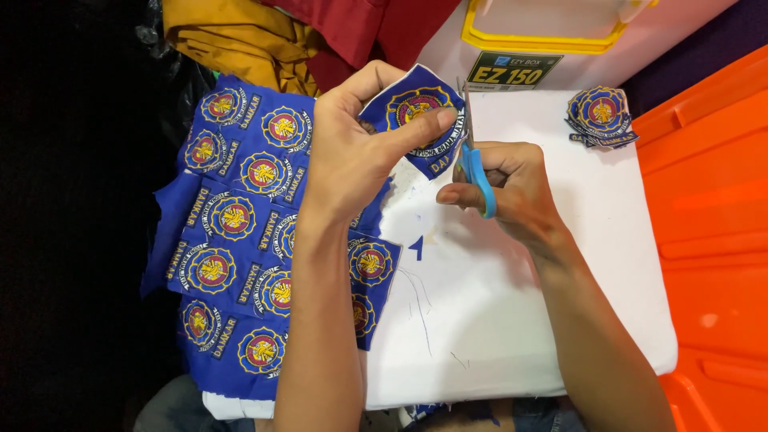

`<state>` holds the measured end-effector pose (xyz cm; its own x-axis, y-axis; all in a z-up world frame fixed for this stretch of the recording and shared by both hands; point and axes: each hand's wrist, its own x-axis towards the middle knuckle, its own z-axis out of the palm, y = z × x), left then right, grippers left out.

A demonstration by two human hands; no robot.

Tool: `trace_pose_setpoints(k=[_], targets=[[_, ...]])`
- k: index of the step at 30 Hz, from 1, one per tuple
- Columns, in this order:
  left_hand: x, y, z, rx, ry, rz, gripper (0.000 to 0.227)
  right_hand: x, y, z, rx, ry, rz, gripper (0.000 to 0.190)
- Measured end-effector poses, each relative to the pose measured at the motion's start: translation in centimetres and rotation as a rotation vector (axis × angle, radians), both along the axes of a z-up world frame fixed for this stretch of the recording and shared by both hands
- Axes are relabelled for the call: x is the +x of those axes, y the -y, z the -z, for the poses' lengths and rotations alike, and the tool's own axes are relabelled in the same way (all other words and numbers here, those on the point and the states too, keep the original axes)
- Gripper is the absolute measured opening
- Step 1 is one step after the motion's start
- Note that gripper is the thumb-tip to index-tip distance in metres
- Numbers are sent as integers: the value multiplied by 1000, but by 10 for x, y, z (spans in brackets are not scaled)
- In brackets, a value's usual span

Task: Using scissors to precisely cut out individual embroidered patches from a blue fabric sheet.

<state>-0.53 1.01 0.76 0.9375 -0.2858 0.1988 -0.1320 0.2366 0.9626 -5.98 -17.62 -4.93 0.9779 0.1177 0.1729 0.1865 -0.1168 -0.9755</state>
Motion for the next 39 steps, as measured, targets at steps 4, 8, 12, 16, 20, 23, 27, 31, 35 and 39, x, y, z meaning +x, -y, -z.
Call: trace_pose_setpoints(k=[4,8,12,16,20,23,27,31,35,39], targets=[[0,-1,1,2,14,5,20,0,1,2,-8,4,3,39],[0,0,0,2,-8,3,20,0,1,2,0,-2,4,41],[0,0,0,-16,-24,4,21,1,1,4,-3,-12,15,42],[0,-1,-1,-24,-28,1,21,2,1,0,-49,26,29,43],[1,0,1,8,10,7,20,1,3,-3,-29,-29,36,42],[0,-1,1,18,6,2,21,2,9,-1,-31,-66,36,38],[0,-1,0,-10,-15,-1,22,3,19,2,-64,-55,20,35],[0,0,2,-21,-13,0,25,3,21,0,-68,-61,11,36],[0,0,3,-56,-35,-15,25,2,23,-2,-58,-60,0,36],[4,-2,10,-28,5,18,25,4,30,-2,-76,-68,-3,36]])
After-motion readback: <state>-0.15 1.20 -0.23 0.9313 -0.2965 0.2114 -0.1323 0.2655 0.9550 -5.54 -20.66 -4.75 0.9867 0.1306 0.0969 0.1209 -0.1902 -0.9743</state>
